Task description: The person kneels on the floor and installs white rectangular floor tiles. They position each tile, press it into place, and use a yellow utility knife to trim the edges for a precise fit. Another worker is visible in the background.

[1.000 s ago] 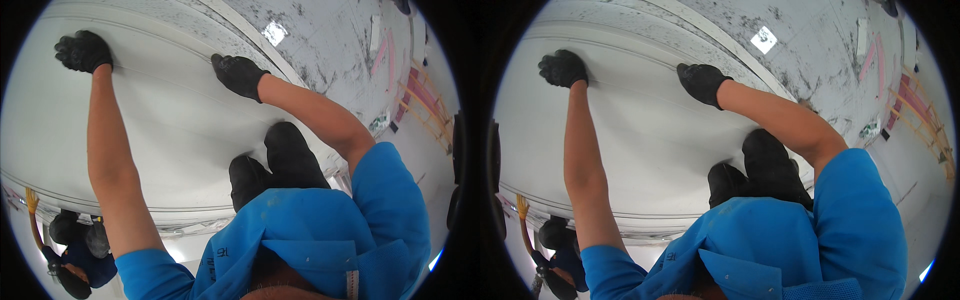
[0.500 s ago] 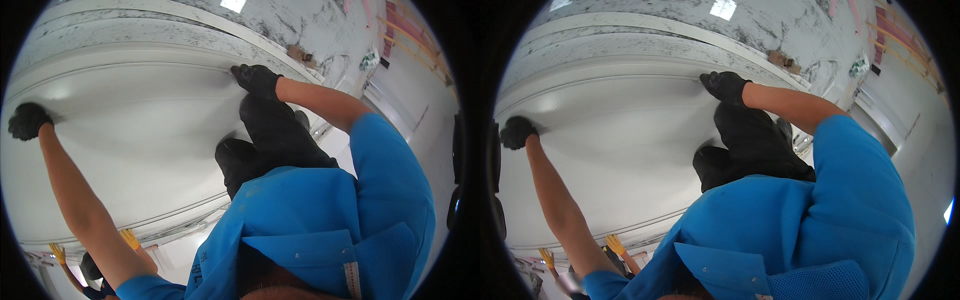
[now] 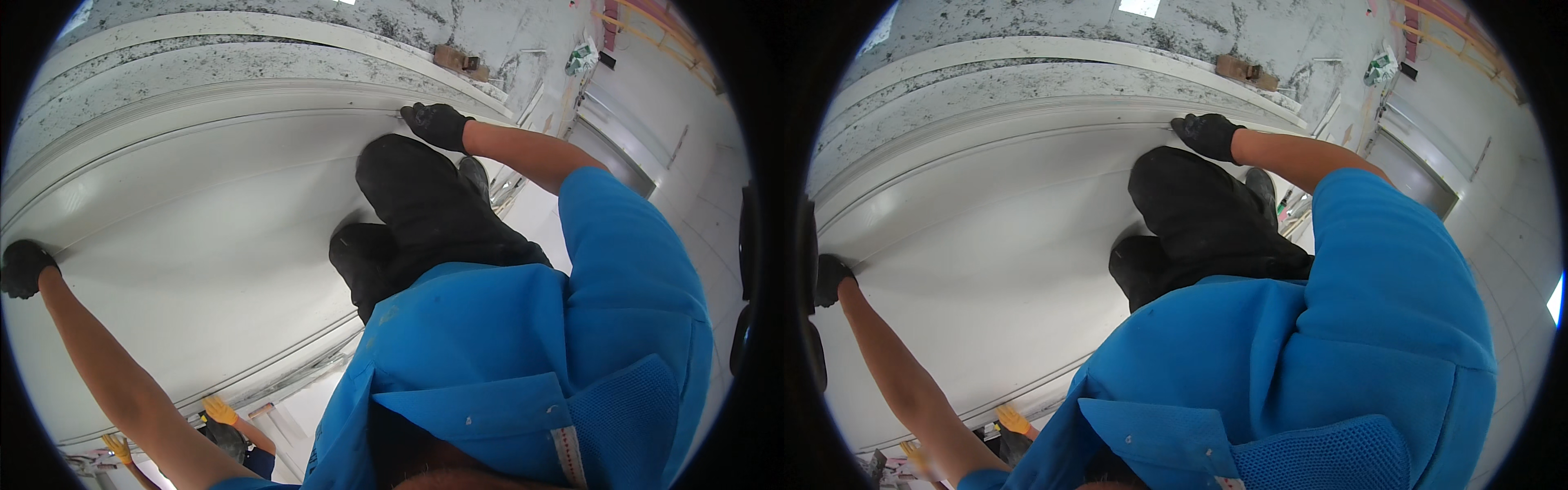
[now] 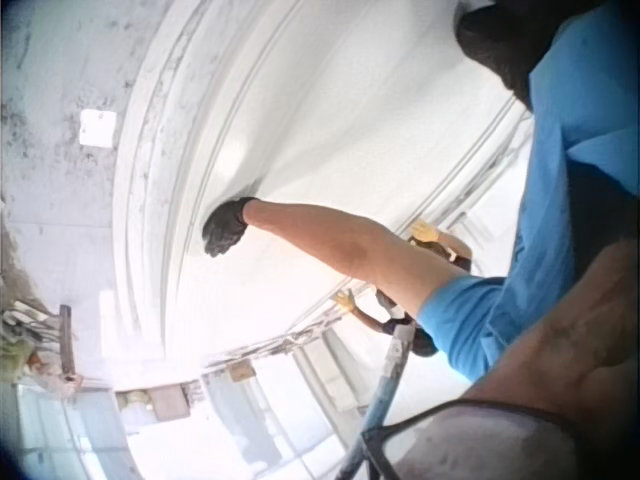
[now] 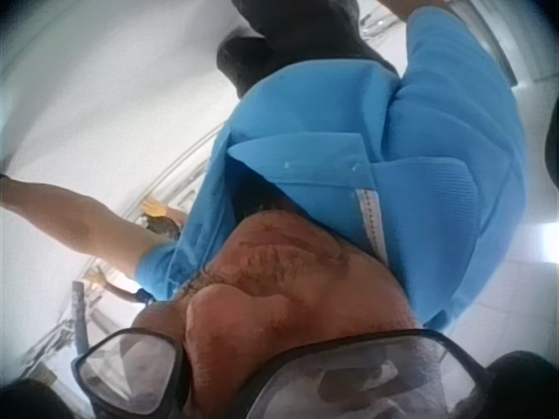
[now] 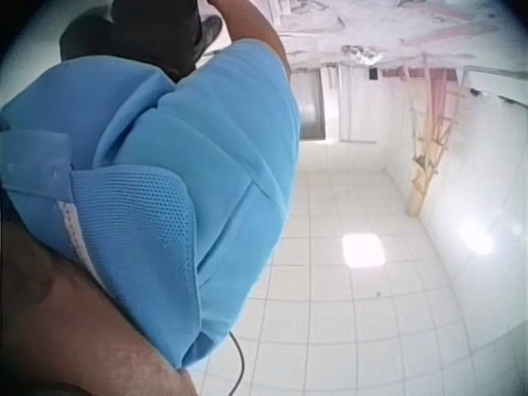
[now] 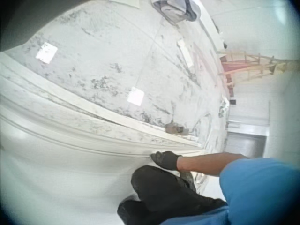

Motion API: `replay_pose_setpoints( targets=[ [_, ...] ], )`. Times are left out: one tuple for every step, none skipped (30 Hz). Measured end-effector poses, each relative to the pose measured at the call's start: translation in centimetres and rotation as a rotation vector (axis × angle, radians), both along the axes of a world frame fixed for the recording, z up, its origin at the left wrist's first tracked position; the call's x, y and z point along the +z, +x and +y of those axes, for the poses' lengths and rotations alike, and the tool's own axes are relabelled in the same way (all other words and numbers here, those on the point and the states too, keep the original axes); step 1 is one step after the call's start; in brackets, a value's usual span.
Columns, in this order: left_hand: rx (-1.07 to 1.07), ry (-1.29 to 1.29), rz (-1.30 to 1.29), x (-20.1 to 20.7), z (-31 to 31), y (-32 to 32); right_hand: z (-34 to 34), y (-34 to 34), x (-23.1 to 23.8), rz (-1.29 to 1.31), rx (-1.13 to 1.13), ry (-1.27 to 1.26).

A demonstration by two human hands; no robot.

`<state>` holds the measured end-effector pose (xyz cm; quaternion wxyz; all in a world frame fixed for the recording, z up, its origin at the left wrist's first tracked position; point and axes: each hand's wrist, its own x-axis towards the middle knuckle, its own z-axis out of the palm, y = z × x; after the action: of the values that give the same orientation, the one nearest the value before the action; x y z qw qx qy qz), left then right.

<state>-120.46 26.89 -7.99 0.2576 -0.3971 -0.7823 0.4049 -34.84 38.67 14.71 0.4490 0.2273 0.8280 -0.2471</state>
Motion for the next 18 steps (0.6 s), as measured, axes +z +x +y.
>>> replay_pose_setpoints(
  targets=[
    [0.003, 0.0, 0.0, -0.1, 0.0, -0.2, -0.4, 0.5, -0.2, 0.08, 0.044, 0.056],
    [0.005, 0.002, -0.005, -0.6, -0.2, 0.0, -0.1, 1.2, -0.6, 0.101, 0.034, 0.054],
    [0.007, 0.014, -0.004, -0.9, 0.0, 0.0, 0.1, 1.3, -0.6, 0.12, 0.02, 0.058],
    [0.009, 0.015, -0.004, -0.9, 0.1, -0.1, -0.2, 1.3, -0.5, 0.139, -0.001, 0.051],
    [0.012, 0.026, 0.001, -1.0, 0.3, -0.2, -0.5, 1.9, -0.6, 0.134, -0.027, 0.045],
    [0.01, 0.037, 0.001, -1.2, 0.8, -0.1, -0.8, 3.3, -0.6, 0.101, -0.032, 0.044],
    [0.014, 0.048, 0.008, -1.2, 0.9, -0.3, -1.1, 4.6, -0.7, 0.071, -0.033, 0.037],
    [0.019, 0.064, 0.008, -1.4, 1.3, -0.2, -1.2, 5.9, -0.8, 0.039, -0.039, 0.031],
    [0.024, 0.08, 0.014, -1.4, 1.3, -0.2, -1.2, 6.7, -0.7, 0.005, -0.051, 0.026],
    [0.037, 0.099, 0.019, -1.2, 1.0, -0.4, -0.8, 7.4, -0.4, -0.032, -0.066, 0.023],
    [0.056, 0.122, 0.025, -1.1, 0.5, -0.2, -0.5, 8.2, 0.2, -0.075, -0.088, 0.028],
    [0.071, 0.17, 0.032, -0.8, 0.3, -0.2, 0.0, 8.7, 0.6, -0.123, -0.104, 0.047],
    [0.079, 0.225, 0.042, -0.4, -0.1, 0.2, 0.4, 8.9, 1.0, -0.153, -0.126, 0.063],
    [0.079, 0.296, 0.045, 0.0, -0.1, 1.3, 0.4, 8.8, 1.4, -0.177, -0.156, 0.086],
    [0.076, 0.366, 0.041, 0.8, 0.6, 3.0, 0.4, 7.6, 1.3, -0.176, -0.191, 0.116],
    [0.063, 0.444, 0.039, 1.9, 1.7, 4.8, 0.5, 5.0, 0.6, -0.108, -0.25, 0.143],
    [0.059, 0.523, -0.006, 3.4, 2.8, 6.9, 0.6, 0.9, -0.6, 0.021, -0.32, 0.145],
    [0.066, 0.585, -0.067, 5.0, 3.8, 8.6, 0.7, -4.5, -2.2, 0.182, -0.395, 0.126]
  ],
)
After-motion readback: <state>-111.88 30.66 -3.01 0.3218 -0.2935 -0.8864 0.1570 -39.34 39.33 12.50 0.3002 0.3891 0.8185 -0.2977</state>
